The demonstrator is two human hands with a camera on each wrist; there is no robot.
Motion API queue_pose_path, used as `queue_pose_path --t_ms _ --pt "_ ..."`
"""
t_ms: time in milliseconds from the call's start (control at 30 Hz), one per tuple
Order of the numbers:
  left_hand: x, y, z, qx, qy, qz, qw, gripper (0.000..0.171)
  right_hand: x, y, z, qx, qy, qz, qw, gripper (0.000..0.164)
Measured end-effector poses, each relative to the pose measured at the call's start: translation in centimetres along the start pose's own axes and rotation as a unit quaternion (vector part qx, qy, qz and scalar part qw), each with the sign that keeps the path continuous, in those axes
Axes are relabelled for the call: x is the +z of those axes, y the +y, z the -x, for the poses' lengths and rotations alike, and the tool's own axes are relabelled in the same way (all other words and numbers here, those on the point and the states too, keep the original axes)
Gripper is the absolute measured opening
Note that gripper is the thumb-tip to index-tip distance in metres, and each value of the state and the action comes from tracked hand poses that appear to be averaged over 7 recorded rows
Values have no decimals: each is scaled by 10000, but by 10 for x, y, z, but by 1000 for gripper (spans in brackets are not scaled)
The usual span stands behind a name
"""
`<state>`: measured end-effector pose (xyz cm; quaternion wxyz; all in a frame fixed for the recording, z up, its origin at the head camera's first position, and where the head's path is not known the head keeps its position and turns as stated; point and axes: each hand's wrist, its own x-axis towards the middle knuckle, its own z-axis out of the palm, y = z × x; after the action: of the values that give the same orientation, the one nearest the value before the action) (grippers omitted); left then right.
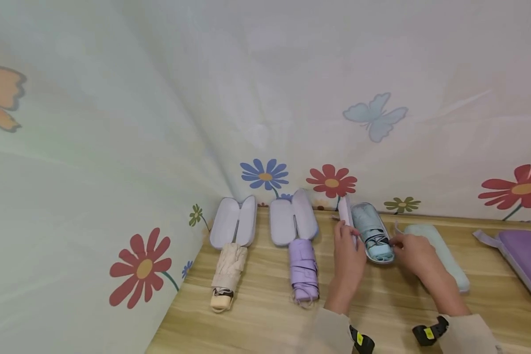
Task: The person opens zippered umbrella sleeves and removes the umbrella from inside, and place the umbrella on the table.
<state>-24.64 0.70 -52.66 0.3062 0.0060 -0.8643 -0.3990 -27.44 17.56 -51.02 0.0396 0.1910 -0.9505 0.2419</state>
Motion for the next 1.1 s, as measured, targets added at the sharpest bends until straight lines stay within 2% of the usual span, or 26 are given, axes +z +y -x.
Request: queue_pose_path --t_ms 67,100,133,200,267,300,367,467,533,567,633,733,833,900,1000,1067,1100 --pt "-4 1 -4 252 231 -661 9972 25 -2 -1 0 155 -91 16 9998 23" --pt "-6 1 -6 355 319 -1076 9930 31 -3 -2 0 214 -131 22 9997 24" --pt "-8 1 -7 398 338 -1508 9872 37 -3 -3 0 236 -176 17 9996 25" --pt "-10 2 -10 410 135 -2508 9671 43 -4 -5 0 251 -237 48 9994 26" --pt "-10 5 -11 171 -481 -3370 9401 41 -6 -7 -1 259 -246 122 9993 26" --pt "-9 7 -12 18 -852 -3733 9238 39 -7 -8 -2 270 -252 166 9992 26" --pt "-6 11 -12 -284 -1608 -4384 8838 39 -9 -9 -3 294 -251 240 9990 26" --pt "-2 14 -11 -636 -2582 -4946 8274 40 -11 -10 -2 322 -316 225 9987 28" --pt "0 15 -9 -704 -3077 -5193 7941 39 -9 -11 -1 309 -327 201 9988 29" --pt "1 16 -8 -696 -3279 -5274 7807 39 -9 -11 0 307 -334 197 9988 30" --pt "4 16 -6 -636 -3568 -5380 7610 38 -8 -11 0 291 -351 184 9988 31" --pt "13 17 -4 -698 -3716 -5501 7446 41 -9 -11 -1 265 -318 182 9990 33" --pt "21 17 -2 -890 -3700 -5625 7340 52 -10 -10 -1 268 -307 154 9990 33" --pt "27 15 -1 -1015 -3716 -5625 7316 63 -10 -9 -1 314 -331 139 9989 34" --pt "31 12 1 -1088 -3809 -5540 7322 81 -8 -8 0 378 -390 125 9984 35" --pt "30 10 2 -1058 -3832 -5405 7415 94 -7 -7 0 365 -379 86 9986 35" --pt "28 9 3 -1032 -3808 -5309 7500 98 -6 -7 0 357 -365 58 9987 34"
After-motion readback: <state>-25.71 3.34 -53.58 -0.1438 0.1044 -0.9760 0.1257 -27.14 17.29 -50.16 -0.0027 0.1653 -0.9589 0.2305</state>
